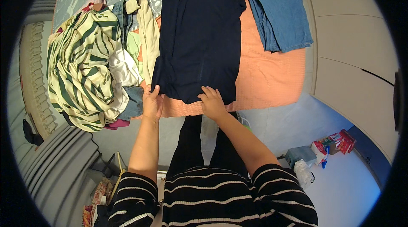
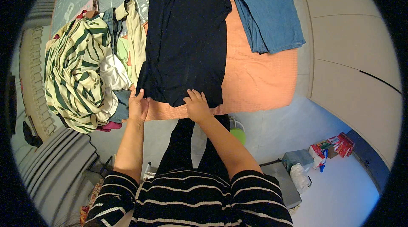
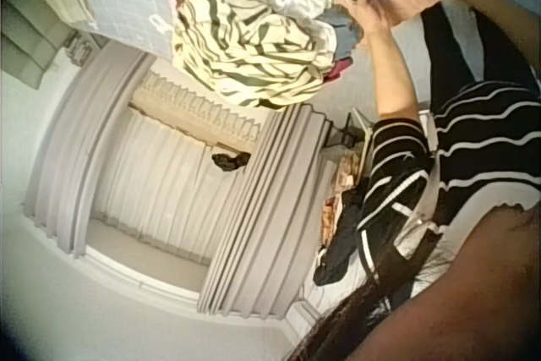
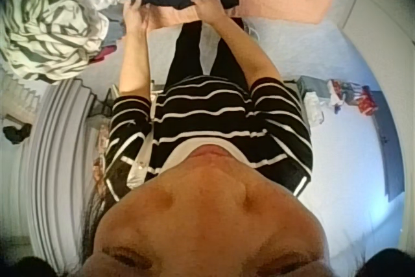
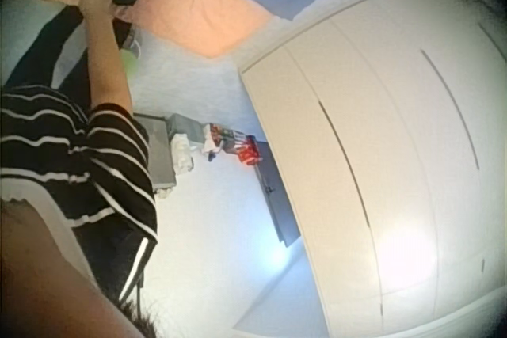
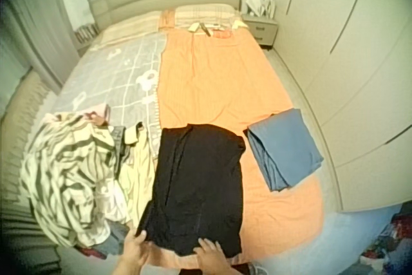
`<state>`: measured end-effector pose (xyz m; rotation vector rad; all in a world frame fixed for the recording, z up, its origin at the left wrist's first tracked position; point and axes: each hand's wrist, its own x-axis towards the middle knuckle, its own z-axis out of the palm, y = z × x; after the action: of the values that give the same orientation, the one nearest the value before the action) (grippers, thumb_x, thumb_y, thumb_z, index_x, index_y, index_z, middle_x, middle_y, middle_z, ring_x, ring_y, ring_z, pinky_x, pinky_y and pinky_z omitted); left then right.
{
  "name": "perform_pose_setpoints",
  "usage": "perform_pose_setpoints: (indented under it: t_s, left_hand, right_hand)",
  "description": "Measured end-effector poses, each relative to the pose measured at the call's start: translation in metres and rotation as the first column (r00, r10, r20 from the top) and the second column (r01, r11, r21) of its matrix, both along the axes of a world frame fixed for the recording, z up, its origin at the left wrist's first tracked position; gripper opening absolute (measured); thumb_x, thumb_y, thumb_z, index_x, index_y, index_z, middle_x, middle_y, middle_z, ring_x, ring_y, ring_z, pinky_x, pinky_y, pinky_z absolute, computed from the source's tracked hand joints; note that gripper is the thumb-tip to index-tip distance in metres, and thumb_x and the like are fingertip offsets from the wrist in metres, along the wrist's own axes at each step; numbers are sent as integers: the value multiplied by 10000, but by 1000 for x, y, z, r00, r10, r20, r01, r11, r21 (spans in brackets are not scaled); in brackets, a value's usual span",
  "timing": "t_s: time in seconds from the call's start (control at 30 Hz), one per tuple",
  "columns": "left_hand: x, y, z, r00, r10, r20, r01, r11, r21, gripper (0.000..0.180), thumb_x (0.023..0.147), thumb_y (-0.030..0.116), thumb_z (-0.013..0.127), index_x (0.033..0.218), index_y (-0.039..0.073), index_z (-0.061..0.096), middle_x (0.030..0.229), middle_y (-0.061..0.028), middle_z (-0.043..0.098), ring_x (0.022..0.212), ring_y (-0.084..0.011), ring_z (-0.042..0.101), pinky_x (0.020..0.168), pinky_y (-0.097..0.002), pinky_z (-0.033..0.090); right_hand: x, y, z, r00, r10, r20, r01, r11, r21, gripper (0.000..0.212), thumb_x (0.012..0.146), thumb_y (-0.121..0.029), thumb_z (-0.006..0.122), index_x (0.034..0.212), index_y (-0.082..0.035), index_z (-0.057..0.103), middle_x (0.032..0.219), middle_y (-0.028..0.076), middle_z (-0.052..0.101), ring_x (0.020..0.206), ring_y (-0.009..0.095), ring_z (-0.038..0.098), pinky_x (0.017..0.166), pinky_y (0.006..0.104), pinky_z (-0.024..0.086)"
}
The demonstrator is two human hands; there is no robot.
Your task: The person folds a pair of blue pants, a dark blue shirt, a black and white shirt, a striped shirt, and a white shirt on a bed. The person handles each item one at a time, smoothing and folding them into neat stacks.
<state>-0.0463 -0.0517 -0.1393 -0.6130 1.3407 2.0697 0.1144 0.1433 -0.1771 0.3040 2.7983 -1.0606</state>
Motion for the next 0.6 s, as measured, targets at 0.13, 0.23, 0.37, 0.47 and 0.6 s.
perform_pose_setpoints:
  t_s: [0.13, 0.23, 0.37, 0.47, 0.6]
  left_hand:
    - [8, 17, 10, 995, -65, -75, 64, 998, -19, 68, 909, 36, 569, 908, 97, 541, 991, -36, 635, 897, -139, 582, 840, -308, 449]
    - [12, 25, 12, 996, -36, -80, 34, 999, -27, 75, 913, 27, 560, 898, 94, 531, 973, -34, 629, 892, -135, 574, 857, -302, 443]
    - [16, 36, 21, 995, -6, -97, 2, 999, -36, 113, 919, 12, 542, 856, 95, 500, 957, -20, 606, 878, -121, 552, 834, -281, 435]
    - [17, 30, 19, 993, -25, -111, 11, 992, -125, 173, 916, -9, 537, 816, 110, 462, 891, 16, 563, 809, -88, 509, 777, -251, 415]
    - [24, 25, 10, 978, -129, -162, 76, 952, -295, 314, 884, -3, 583, 756, 145, 337, 750, 65, 325, 688, -56, 321, 625, -214, 294]
  right_hand:
    - [6, 20, 3, 980, -200, -20, 191, 958, -213, 269, 770, -96, 631, 1035, -54, 624, 1207, 162, 569, 1135, 333, 518, 981, 434, 399]
    - [-11, 39, 10, 942, -328, 67, 330, 882, -335, 249, 787, -108, 649, 1023, -31, 623, 1048, 157, 646, 951, 302, 626, 821, 377, 504]
    - [-56, 52, 6, 904, -391, 175, 424, 759, -494, 242, 810, -157, 675, 994, -8, 629, 919, 155, 680, 807, 263, 672, 706, 328, 534]
    - [-129, 48, 8, 932, -347, 105, 351, 790, -503, 274, 803, -190, 683, 1002, -10, 628, 929, 164, 674, 836, 289, 664, 737, 353, 529]
    - [-260, 25, -4, 924, -376, -65, 334, 878, -342, 342, 799, -249, 688, 1031, -10, 608, 960, 185, 649, 891, 316, 640, 780, 379, 514]
